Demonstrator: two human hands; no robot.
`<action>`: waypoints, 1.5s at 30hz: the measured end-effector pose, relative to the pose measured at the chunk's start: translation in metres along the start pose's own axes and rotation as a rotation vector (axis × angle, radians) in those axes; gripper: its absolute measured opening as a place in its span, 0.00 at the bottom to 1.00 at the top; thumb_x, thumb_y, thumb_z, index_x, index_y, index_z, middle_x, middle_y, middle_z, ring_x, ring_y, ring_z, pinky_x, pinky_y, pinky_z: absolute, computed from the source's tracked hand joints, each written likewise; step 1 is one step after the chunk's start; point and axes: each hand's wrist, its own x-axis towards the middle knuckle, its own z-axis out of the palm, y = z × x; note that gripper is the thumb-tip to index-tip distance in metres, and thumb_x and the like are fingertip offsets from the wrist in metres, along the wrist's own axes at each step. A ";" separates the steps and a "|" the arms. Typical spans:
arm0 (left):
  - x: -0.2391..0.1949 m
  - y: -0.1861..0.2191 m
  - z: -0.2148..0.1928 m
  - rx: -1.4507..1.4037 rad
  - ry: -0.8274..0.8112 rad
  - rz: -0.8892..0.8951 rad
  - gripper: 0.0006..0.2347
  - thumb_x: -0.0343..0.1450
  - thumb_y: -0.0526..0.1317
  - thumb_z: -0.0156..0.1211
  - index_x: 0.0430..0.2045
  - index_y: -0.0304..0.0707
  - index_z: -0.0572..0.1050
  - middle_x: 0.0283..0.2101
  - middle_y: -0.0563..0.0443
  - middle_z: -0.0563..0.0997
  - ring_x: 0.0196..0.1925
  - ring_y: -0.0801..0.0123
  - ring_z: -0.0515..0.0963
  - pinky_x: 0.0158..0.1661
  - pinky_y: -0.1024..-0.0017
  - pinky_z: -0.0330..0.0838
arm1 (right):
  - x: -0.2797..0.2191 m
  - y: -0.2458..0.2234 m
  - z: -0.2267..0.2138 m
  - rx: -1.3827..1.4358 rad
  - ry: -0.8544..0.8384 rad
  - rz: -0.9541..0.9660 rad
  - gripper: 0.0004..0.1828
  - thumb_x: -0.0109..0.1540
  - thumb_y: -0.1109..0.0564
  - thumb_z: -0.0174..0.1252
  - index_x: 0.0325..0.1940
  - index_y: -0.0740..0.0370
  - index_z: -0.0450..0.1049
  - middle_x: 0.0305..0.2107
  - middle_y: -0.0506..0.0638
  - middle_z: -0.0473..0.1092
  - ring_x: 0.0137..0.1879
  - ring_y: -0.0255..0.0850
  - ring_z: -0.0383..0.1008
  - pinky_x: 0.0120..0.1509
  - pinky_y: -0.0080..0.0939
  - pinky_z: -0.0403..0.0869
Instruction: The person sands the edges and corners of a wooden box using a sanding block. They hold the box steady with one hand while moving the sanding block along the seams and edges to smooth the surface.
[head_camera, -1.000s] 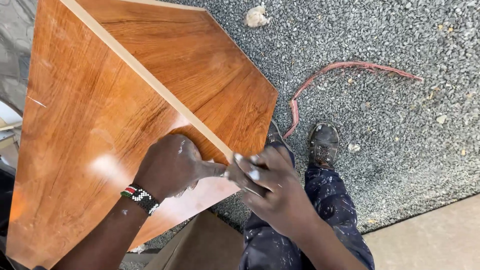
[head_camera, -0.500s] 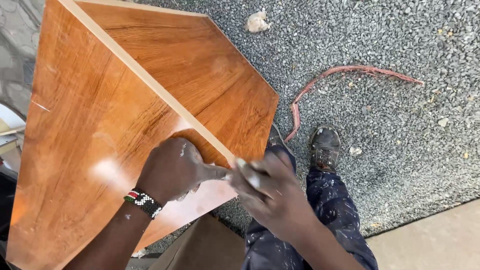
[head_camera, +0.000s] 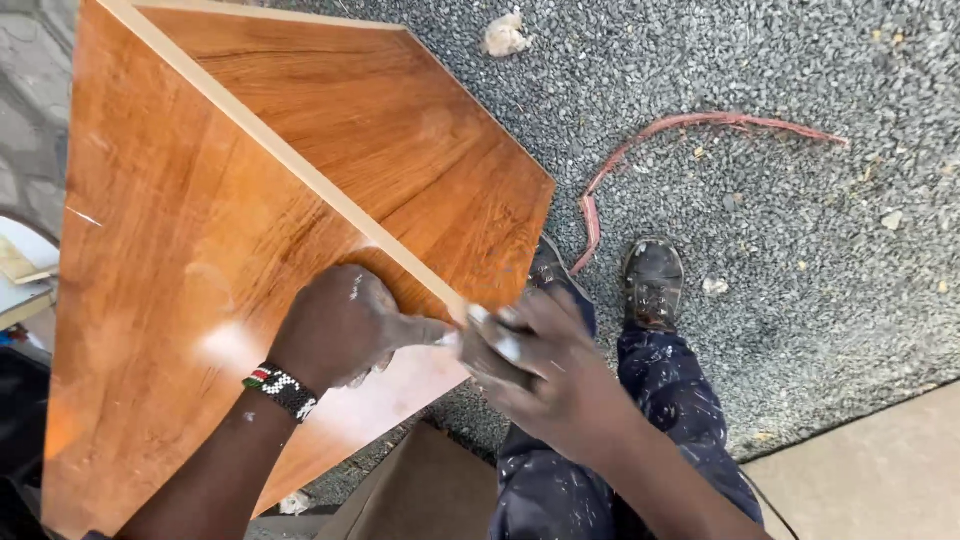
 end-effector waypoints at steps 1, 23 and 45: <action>-0.008 0.012 -0.010 -0.074 -0.032 -0.105 0.34 0.63 0.66 0.85 -0.03 0.41 0.74 0.05 0.51 0.73 0.12 0.65 0.73 0.27 0.62 0.66 | -0.028 -0.005 -0.011 0.203 -0.101 0.479 0.26 0.63 0.64 0.78 0.65 0.61 0.82 0.51 0.49 0.70 0.56 0.44 0.82 0.62 0.44 0.83; -0.045 0.015 0.075 0.100 0.715 0.821 0.19 0.75 0.54 0.81 0.59 0.53 0.85 0.66 0.43 0.86 0.70 0.43 0.82 0.67 0.43 0.80 | -0.128 0.037 -0.040 0.012 -0.142 0.877 0.39 0.68 0.48 0.68 0.87 0.44 0.75 0.69 0.42 0.69 0.84 0.40 0.64 0.87 0.53 0.66; -0.042 0.011 0.079 0.858 0.722 0.770 0.14 0.89 0.41 0.47 0.67 0.35 0.71 0.67 0.41 0.78 0.73 0.54 0.78 0.84 0.48 0.67 | -0.067 -0.004 -0.039 0.214 -0.025 0.842 0.41 0.62 0.45 0.75 0.80 0.46 0.76 0.64 0.45 0.75 0.71 0.39 0.85 0.78 0.48 0.79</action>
